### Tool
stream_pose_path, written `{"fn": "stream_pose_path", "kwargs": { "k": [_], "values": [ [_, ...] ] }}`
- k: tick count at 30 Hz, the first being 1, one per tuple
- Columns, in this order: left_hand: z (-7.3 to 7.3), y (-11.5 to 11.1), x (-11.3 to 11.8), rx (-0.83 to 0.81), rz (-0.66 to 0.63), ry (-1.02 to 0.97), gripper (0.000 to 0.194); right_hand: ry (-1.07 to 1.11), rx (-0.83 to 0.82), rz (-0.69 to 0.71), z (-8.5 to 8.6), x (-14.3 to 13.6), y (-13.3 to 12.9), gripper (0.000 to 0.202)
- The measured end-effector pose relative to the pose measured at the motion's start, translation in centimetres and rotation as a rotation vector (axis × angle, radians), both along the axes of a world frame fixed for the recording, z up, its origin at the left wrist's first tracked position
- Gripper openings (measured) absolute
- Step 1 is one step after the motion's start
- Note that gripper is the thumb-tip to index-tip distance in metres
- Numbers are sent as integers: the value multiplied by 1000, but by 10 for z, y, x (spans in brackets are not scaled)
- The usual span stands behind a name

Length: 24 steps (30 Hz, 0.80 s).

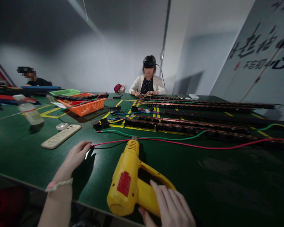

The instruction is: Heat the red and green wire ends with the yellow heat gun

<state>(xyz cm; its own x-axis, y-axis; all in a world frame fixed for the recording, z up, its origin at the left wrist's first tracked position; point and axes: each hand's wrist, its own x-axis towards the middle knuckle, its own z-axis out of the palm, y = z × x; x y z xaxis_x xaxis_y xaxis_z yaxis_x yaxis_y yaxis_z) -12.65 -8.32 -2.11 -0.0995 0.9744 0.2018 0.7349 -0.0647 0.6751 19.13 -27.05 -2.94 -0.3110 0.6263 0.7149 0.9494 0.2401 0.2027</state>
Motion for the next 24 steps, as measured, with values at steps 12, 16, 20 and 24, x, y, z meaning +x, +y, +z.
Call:
{"fn": "stream_pose_path", "kwargs": {
  "k": [12,16,20,24],
  "values": [
    [4,0,3,1,11,9,51,243,-103,154,7,-58,23,41],
    [4,2,2,3,-4,15,52,267,-95,204,6,-69,27,40],
    [-1,12,-20,-19,-1,88,49,279,-67,224,5,-71,28,40],
    [-11,29,-72,38,124,331,48,341,-53,229,-10,-75,29,43]
  ]
}}
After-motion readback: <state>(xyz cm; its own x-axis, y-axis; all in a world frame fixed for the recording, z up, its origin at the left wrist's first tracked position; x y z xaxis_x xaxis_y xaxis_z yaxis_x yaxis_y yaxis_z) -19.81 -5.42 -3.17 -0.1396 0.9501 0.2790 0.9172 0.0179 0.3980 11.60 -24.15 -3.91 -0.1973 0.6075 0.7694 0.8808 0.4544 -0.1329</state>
